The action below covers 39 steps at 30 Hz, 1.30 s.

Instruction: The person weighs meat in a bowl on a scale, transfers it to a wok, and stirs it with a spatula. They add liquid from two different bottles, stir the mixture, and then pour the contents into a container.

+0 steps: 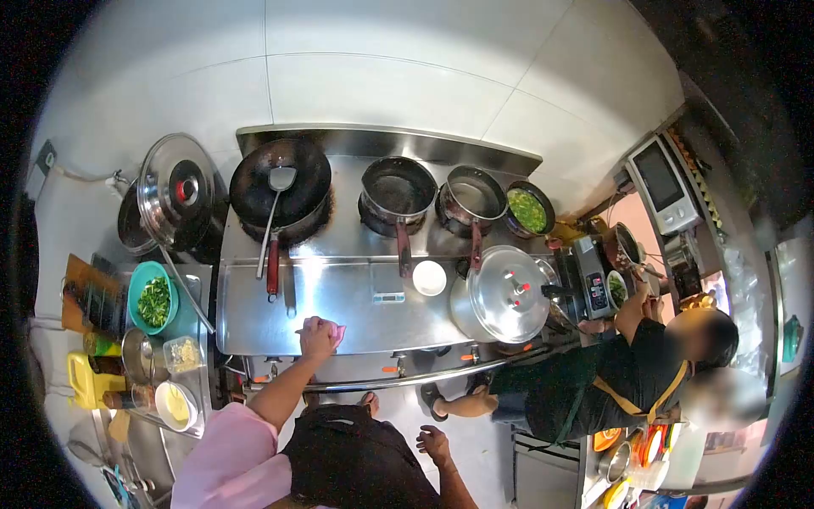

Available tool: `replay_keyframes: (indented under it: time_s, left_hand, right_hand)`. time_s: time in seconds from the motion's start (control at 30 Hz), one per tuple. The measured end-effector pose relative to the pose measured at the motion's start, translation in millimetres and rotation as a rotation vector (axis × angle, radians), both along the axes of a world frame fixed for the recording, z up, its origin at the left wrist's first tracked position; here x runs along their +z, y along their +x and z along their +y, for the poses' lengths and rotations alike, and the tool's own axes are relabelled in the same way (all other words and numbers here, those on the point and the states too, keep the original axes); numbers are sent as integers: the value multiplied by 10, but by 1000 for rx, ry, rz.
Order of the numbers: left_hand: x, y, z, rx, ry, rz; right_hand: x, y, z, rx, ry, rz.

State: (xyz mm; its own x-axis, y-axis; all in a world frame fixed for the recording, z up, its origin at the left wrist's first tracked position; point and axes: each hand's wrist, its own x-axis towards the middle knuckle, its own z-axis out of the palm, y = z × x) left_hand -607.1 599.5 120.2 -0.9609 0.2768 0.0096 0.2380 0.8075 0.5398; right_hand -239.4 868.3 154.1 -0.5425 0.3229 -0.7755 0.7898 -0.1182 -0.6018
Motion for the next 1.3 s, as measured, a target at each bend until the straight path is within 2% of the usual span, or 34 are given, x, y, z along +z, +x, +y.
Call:
replay_keyframes:
  time_s: [0.07,0.17,0.2,0.27,0.3,0.4,0.5,0.53,0.57,0.63,0.7,0.77,0.8,0.83,0.9,0.93,0.97,1.03,1.07,1.17,1.2,1.27,1.3]
  left_hand:
    - [5,134,17,63,-31,93]
    - [-224,139,-293,190,236,-100]
    - [-201,152,-418,234,261,-93]
    - [-1775,-170,-1020,345,1403,-599]
    - [-1959,-238,-1228,317,2227,-962]
    - [-1182,67,-1392,472,1360,-109]
    - [-561,336,-1618,666,1785,-545]
    - [-528,444,-1773,356,2046,-645]
    - [-472,571,-1867,489,2104,-634]
    - [100,993,-1939,771,2220,-573]
    - [448,1447,-2154,794,2289,-440]
    - [668,1943,-2534,702,2364,-330]
    - [517,2240,-2865,546,2389,-267]
    - [623,2497,-3121,652,2305,-198]
    - [1226,3035,-3484,870,2137,-81]
    - [1825,3208,-3546,826,2156,-69]
    - [1906,3421,-3749,812,2081,2]
    - [1968,3884,-4175,780,1927,99]
    - [1854,4065,-4369,948,1739,150]
    - [1636,4376,-4895,1158,1219,11]
    - [1430,4422,-5078,1292,1245,-12]
    - [512,4657,-5525,1640,1027,-19]
    - [-209,4973,-5754,1630,630,-106]
  right_hand:
    - [24,38,124,11,2,1]
    - [-32,110,268,27,-10,28]
    - [-71,156,308,44,-16,49]
    - [-138,195,360,78,-43,36]
    - [-162,183,379,108,-40,32]
    - [-221,52,364,197,-34,17]
    - [-298,-144,356,266,-68,80]
    - [-282,-227,339,305,-69,101]
    - [-264,-329,312,327,-55,69]
    - [-234,-578,166,397,-34,9]
    - [-216,-776,-1,478,-39,16]
    - [-177,-973,-242,558,-21,-11]
    - [-210,-1022,-352,537,-111,19]
    - [-265,-1094,-492,592,-96,12]
    - [-375,-1225,-802,699,-61,-3]
    - [-486,-1267,-934,731,-93,10]
    - [-476,-1324,-1137,764,-107,0]
    - [-436,-1369,-1465,801,-126,-26]
    - [-414,-1383,-1632,827,-139,-11]
    - [-277,-1385,-2037,881,-159,13]
    - [-215,-1384,-2168,903,-162,10]
    - [-201,-1319,-2289,950,-140,20]
    - [-229,-1299,-2341,981,-119,31]
